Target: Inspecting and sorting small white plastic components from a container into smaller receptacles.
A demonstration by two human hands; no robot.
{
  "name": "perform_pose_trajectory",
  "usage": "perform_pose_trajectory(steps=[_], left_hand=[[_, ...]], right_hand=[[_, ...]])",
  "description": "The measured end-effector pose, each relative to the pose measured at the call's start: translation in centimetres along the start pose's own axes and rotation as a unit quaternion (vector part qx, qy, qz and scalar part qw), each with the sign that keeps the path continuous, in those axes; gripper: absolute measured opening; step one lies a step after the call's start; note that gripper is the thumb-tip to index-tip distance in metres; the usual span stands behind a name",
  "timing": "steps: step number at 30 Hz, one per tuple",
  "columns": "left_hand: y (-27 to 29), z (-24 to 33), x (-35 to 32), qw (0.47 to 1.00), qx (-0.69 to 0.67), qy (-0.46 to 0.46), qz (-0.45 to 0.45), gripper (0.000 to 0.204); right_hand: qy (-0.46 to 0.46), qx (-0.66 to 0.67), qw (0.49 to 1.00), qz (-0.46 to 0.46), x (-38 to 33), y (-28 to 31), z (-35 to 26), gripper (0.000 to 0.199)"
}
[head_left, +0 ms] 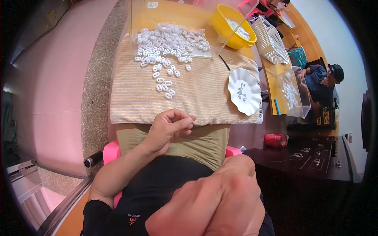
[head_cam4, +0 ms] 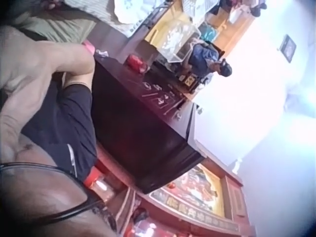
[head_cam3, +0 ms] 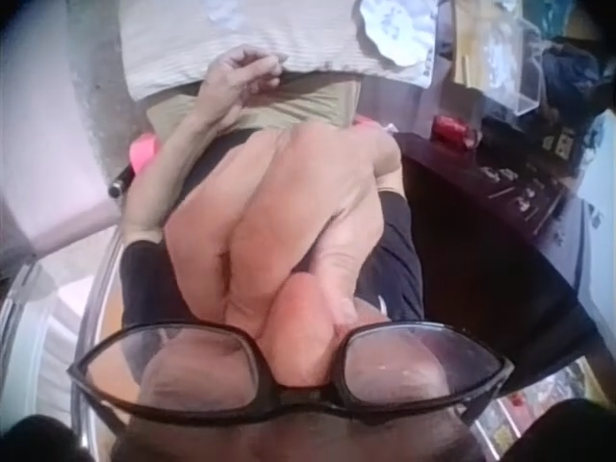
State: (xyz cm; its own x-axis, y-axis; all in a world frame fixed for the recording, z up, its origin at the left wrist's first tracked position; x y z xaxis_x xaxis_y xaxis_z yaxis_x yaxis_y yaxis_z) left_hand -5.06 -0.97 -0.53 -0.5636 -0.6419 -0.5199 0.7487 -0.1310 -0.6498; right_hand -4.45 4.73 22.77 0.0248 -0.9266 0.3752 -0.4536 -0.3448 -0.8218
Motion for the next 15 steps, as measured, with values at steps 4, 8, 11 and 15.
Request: perform_pose_trajectory(steps=[4, 8, 11, 15], left_hand=[[0.3, 0.2, -0.1, 1.0, -0.002, -0.003, 0.01, 0.01], [0.2, 0.1, -0.1, 1.0, -0.006, -0.007, 0.007, 0.011], [0.8, 0.3, 0.0, 1.0, -0.009, -0.015, 0.019, 0.011], [1.0, 0.4, 0.1, 1.0, -0.015, -0.021, 0.018, 0.011]], right_hand=[[0.002, -0.051, 0.999, -0.016, 0.3, 0.3, -0.5, 0.033], [0.009, -0.123, 0.991, -0.041, 1.6, 0.9, -2.1, 0.029], [0.02, -0.149, 0.986, -0.072, 2.2, 1.8, -2.4, 0.03], [0.11, -0.254, 0.958, -0.072, 0.0, 5.4, -3.5, 0.035]])
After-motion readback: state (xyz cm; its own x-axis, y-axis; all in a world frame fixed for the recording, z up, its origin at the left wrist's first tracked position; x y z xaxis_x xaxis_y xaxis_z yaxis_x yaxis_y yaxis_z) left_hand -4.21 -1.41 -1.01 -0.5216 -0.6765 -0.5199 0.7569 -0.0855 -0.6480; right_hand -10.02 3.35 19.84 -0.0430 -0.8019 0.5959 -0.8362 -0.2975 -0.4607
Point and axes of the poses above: each hand's wrist, its own x-axis towards the middle knuckle, its own y-axis out of the back of the hand, z = x × y, the point moved 5 cm from there along x, towards the middle knuckle, and after that the axes turned 13 degrees about z, right-handed, at the moved point
